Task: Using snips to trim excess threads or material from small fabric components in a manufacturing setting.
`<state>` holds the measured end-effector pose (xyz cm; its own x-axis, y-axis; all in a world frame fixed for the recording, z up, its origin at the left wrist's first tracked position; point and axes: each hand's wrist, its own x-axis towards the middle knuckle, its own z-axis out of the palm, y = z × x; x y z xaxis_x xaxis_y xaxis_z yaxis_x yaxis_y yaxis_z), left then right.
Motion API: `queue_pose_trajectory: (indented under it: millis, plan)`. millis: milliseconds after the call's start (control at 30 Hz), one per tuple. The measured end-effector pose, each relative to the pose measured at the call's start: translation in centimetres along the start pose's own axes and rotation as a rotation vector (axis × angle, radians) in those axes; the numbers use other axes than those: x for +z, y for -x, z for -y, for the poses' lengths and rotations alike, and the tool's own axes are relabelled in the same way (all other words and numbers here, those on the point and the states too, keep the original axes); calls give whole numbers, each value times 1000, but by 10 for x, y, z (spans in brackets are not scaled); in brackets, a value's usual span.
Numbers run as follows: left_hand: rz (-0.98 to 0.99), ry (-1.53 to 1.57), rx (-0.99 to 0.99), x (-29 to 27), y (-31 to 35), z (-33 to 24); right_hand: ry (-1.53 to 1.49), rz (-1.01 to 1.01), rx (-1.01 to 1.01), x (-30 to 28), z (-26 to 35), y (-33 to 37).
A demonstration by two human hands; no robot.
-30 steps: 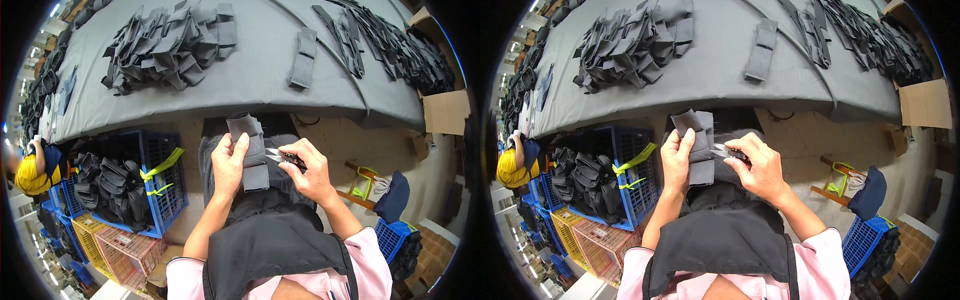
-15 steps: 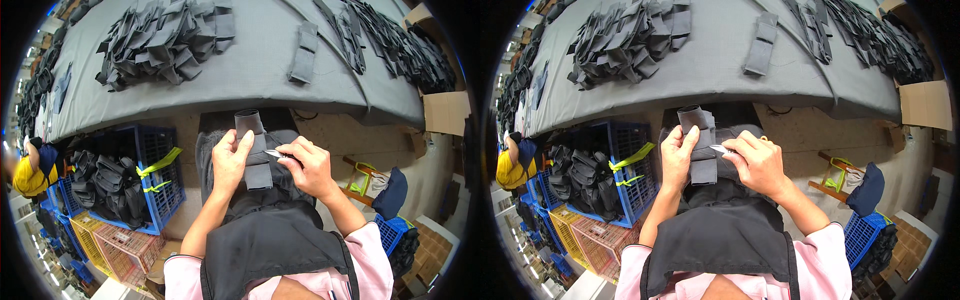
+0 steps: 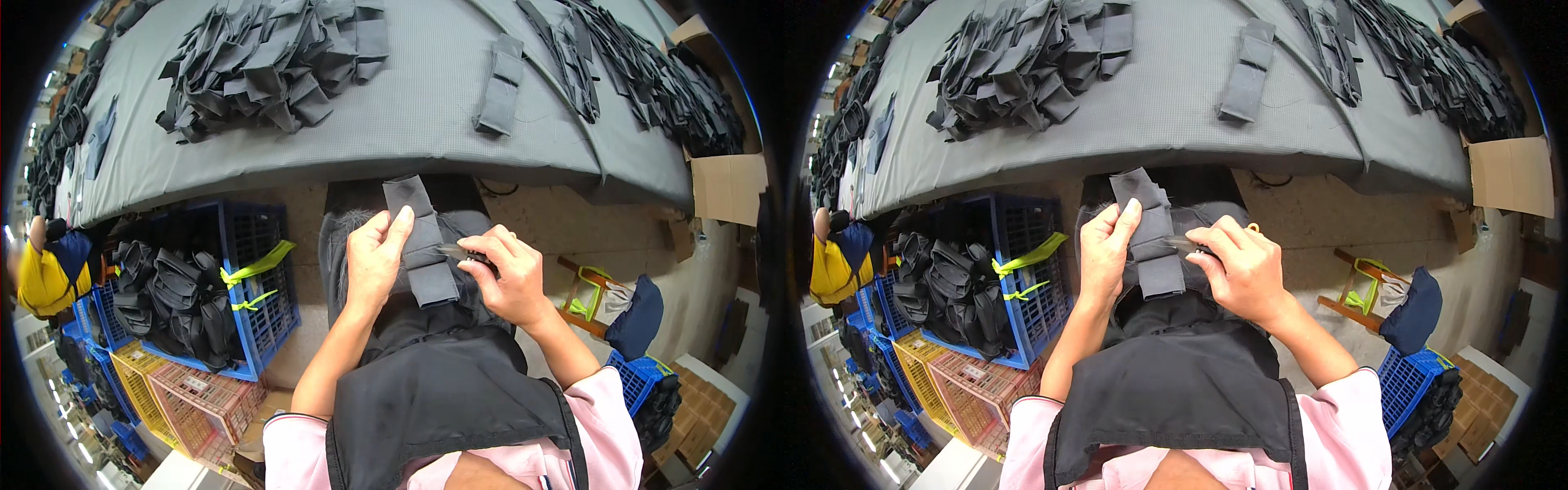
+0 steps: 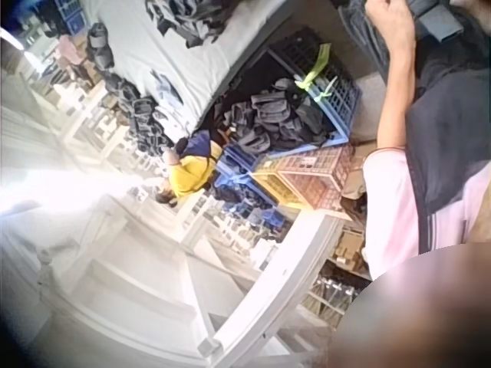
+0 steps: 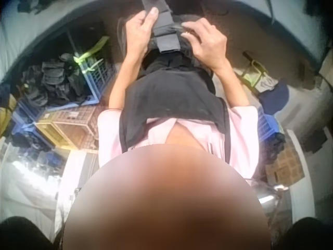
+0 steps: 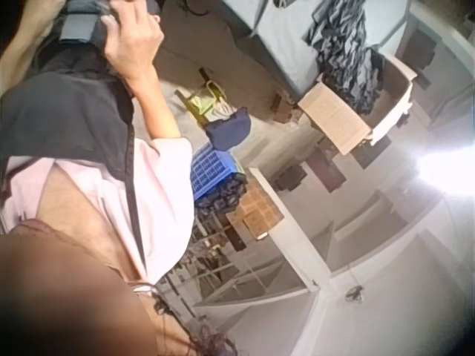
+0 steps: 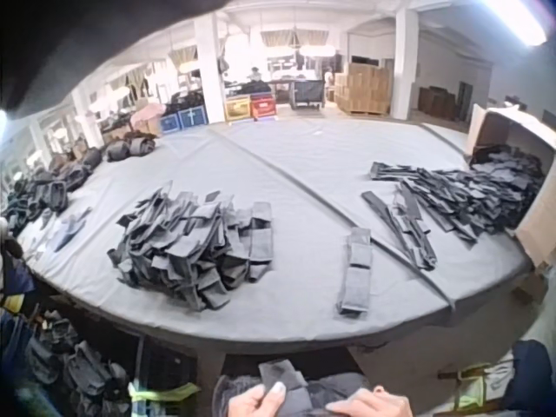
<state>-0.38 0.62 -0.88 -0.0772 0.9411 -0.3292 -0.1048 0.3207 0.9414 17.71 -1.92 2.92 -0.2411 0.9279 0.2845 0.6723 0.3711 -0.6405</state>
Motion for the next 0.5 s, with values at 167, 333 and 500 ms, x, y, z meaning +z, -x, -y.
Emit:
queue_pose_trajectory:
  millis: [167, 333, 500]
  plan:
    - [-4, -9, 28, 8, 2, -1, 30, -18, -84, 5, 1, 2]
    - [-14, -54, 54, 10, 3, 5, 30, -17, -89, 6, 4, 1]
    - [-1, -72, 46, 10, 3, 7, 59, -1, -115, 5, 7, 2]
